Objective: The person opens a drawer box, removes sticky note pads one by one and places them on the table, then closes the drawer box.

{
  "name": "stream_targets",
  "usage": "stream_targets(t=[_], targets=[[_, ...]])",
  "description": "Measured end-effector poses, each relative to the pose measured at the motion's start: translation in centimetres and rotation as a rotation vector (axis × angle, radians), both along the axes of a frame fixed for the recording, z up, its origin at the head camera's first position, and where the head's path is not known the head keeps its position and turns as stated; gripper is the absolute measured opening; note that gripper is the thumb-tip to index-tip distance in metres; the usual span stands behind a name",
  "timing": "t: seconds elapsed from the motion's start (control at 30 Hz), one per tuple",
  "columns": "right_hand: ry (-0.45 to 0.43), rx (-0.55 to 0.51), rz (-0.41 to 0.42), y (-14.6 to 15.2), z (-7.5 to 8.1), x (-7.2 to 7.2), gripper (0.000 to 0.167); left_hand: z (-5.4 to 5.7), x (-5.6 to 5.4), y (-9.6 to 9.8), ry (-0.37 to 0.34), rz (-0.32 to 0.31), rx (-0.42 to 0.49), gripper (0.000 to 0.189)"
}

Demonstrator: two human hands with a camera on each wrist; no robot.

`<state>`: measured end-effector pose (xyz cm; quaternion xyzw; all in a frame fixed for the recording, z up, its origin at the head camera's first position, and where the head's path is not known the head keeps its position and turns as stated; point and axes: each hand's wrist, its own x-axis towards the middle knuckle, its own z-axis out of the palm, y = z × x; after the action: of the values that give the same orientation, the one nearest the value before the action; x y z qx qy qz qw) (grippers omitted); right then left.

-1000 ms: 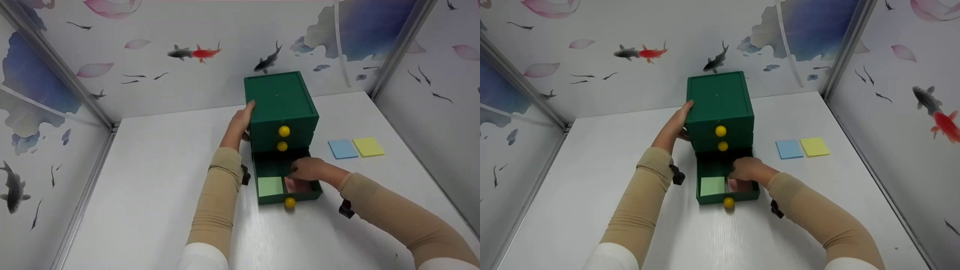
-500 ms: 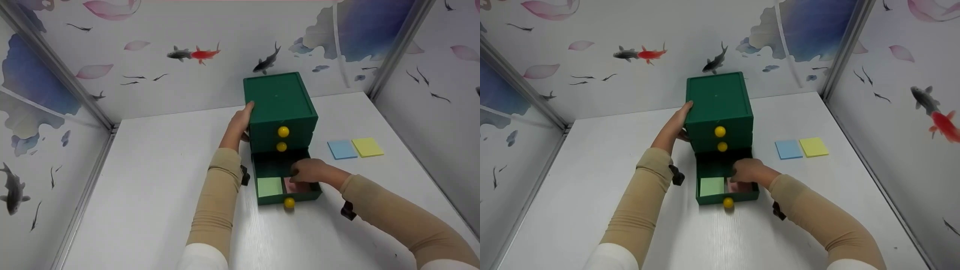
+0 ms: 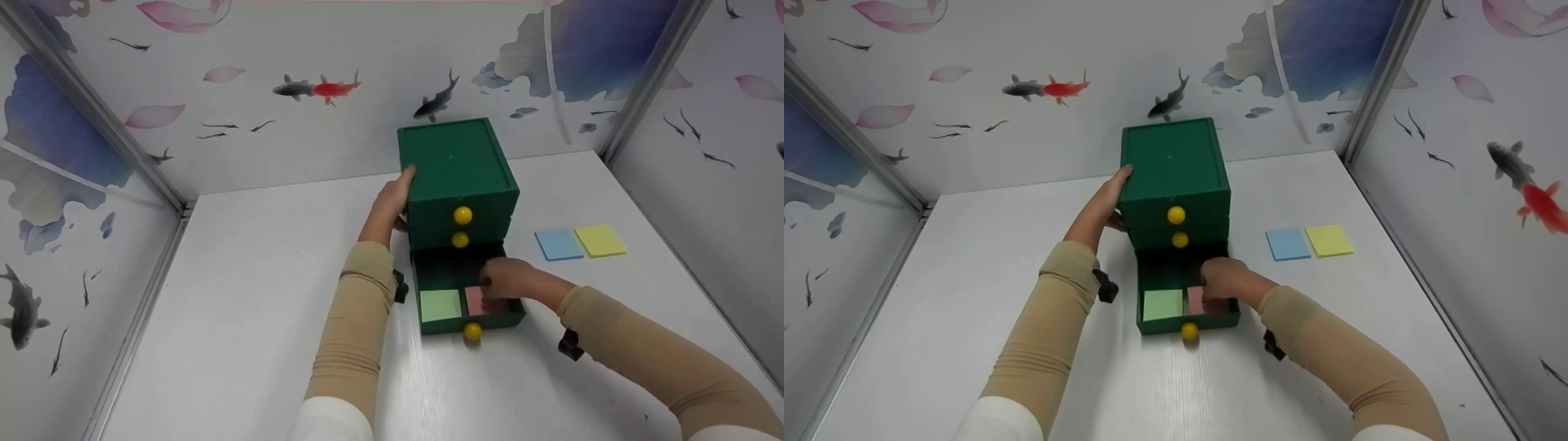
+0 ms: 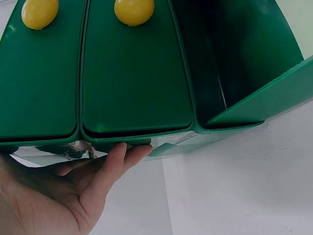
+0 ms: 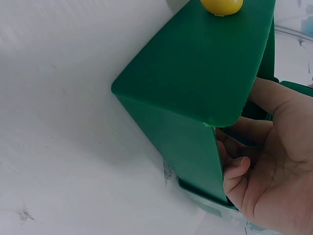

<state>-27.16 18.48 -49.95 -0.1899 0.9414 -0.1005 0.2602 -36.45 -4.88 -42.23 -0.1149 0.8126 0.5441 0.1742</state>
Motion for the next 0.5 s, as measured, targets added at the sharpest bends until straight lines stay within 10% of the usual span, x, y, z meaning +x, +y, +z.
stream_targets(t=[0.5], targets=[[-0.048, -0.062, -0.008, 0.62, 0.35, 0.11, 0.011, 0.0, 0.02, -0.18, 0.0, -0.012, 0.017, 0.083]])
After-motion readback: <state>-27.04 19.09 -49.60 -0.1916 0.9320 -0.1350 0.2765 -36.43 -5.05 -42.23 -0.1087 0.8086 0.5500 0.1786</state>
